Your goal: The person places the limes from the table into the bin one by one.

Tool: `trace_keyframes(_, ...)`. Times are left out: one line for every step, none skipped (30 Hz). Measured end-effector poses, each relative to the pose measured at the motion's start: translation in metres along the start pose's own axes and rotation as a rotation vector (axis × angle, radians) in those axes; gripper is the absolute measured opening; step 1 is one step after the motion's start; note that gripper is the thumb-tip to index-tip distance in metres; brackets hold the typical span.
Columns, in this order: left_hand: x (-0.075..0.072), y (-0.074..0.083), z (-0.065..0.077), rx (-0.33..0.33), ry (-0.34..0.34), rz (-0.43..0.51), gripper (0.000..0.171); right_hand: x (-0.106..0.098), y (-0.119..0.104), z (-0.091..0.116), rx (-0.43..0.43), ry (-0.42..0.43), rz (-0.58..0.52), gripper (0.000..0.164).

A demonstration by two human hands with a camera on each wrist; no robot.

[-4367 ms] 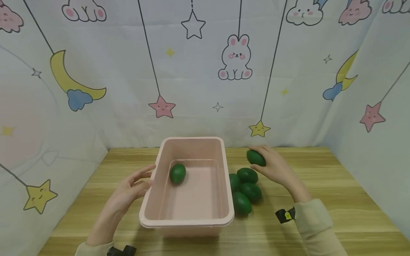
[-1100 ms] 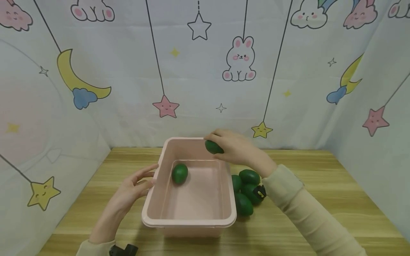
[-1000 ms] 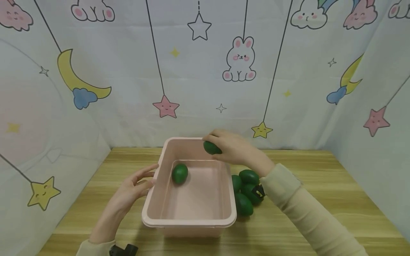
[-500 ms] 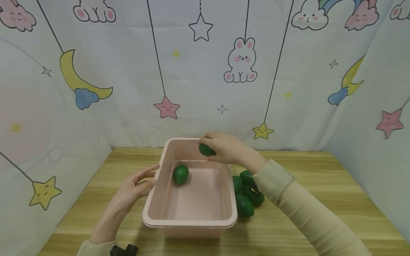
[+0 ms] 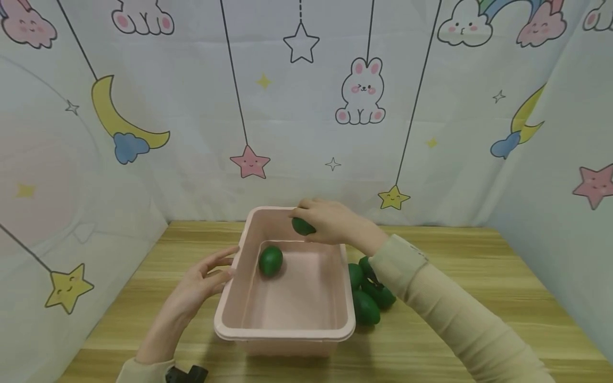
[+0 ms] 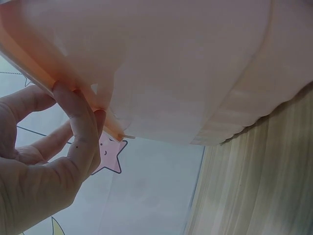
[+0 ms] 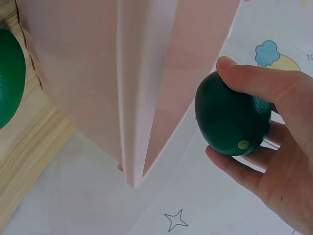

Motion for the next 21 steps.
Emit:
trace_keyframes(0.000, 0.000, 0.000, 0.000, 0.000, 0.000, 0.059, 0.000, 0.000, -0.001, -0.001, -0.004, 0.004, 0.055)
trace_keyframes(0.000, 0.000, 0.000, 0.000, 0.000, 0.001, 0.059, 0.001, -0.001, -0.001, -0.001, -0.008, 0.009, 0.055)
trace_keyframes(0.000, 0.000, 0.000, 0.001, 0.001, 0.001, 0.059, 0.001, -0.002, -0.002, -0.002, -0.013, 0.015, 0.055)
trace_keyframes(0.000, 0.000, 0.000, 0.001, 0.001, 0.001, 0.059, 0.001, -0.003, -0.003, -0.001, -0.019, 0.016, 0.055)
trace_keyframes(0.000, 0.000, 0.001, 0.001, 0.002, 0.001, 0.059, 0.001, -0.004, -0.003, -0.001, -0.025, 0.023, 0.055)
trace_keyframes(0.000, -0.001, 0.001, 0.001, 0.002, 0.002, 0.059, 0.001, -0.005, -0.004, 0.000, -0.031, 0.026, 0.055)
trace_keyframes(0.000, -0.001, 0.001, 0.001, 0.002, 0.002, 0.059, 0.001, -0.006, -0.004, 0.001, -0.036, 0.031, 0.055)
trace_keyframes(-0.001, -0.001, 0.001, 0.000, 0.002, 0.002, 0.059, 0.001, -0.007, -0.005, 0.004, -0.041, 0.036, 0.055)
trace_keyframes(-0.001, -0.001, 0.001, 0.001, 0.002, 0.002, 0.059, 0.002, -0.008, -0.006, 0.007, -0.048, 0.039, 0.055)
trace_keyframes(-0.001, -0.001, 0.001, 0.002, 0.000, 0.003, 0.059, 0.002, -0.008, -0.006, 0.011, -0.054, 0.043, 0.055)
trace_keyframes(-0.001, -0.001, 0.001, 0.004, 0.000, 0.005, 0.059, 0.002, -0.009, -0.007, 0.013, -0.060, 0.048, 0.056)
trace_keyframes(-0.001, -0.002, 0.001, 0.006, -0.002, 0.006, 0.059, 0.003, -0.010, -0.007, 0.014, -0.063, 0.049, 0.056)
trace_keyframes(-0.001, -0.002, 0.001, 0.009, -0.003, 0.007, 0.059, 0.004, -0.010, -0.008, 0.013, -0.066, 0.053, 0.056)
trace_keyframes(-0.001, -0.002, 0.001, 0.010, -0.004, 0.009, 0.059, 0.004, -0.010, -0.008, 0.014, -0.070, 0.058, 0.056)
trace_keyframes(-0.001, -0.002, 0.001, 0.013, -0.006, 0.010, 0.059, 0.005, -0.011, -0.008, 0.011, -0.072, 0.059, 0.056)
trace_keyframes(-0.001, -0.002, 0.001, 0.015, -0.007, 0.012, 0.059, 0.005, -0.011, -0.008, 0.007, -0.072, 0.061, 0.056)
trace_keyframes(-0.001, -0.002, 0.001, 0.017, -0.006, 0.013, 0.059, 0.005, -0.011, -0.008, 0.006, -0.073, 0.055, 0.055)
trace_keyframes(-0.001, -0.002, 0.001, 0.019, -0.007, 0.012, 0.059, 0.005, -0.011, -0.008, 0.004, -0.071, 0.052, 0.054)
trace_keyframes(-0.001, -0.002, 0.001, 0.020, -0.007, 0.014, 0.059, 0.005, -0.011, -0.008, 0.003, -0.067, 0.050, 0.052)
trace_keyframes(-0.001, -0.002, 0.002, 0.019, -0.007, 0.014, 0.059, 0.005, -0.011, -0.008, 0.001, -0.065, 0.050, 0.051)
trace_keyframes(-0.001, -0.002, 0.002, 0.019, -0.007, 0.014, 0.059, 0.004, -0.011, -0.008, -0.001, -0.063, 0.046, 0.050)
Point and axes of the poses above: each hand's wrist, its own z-axis away from the middle knuckle, its own x-axis out of the palm, y = z × x, the point moved 1 cm from there along -z, towards the middle knuckle, and after that the axes turned 12 degrees about x, right-handed, at the moved point
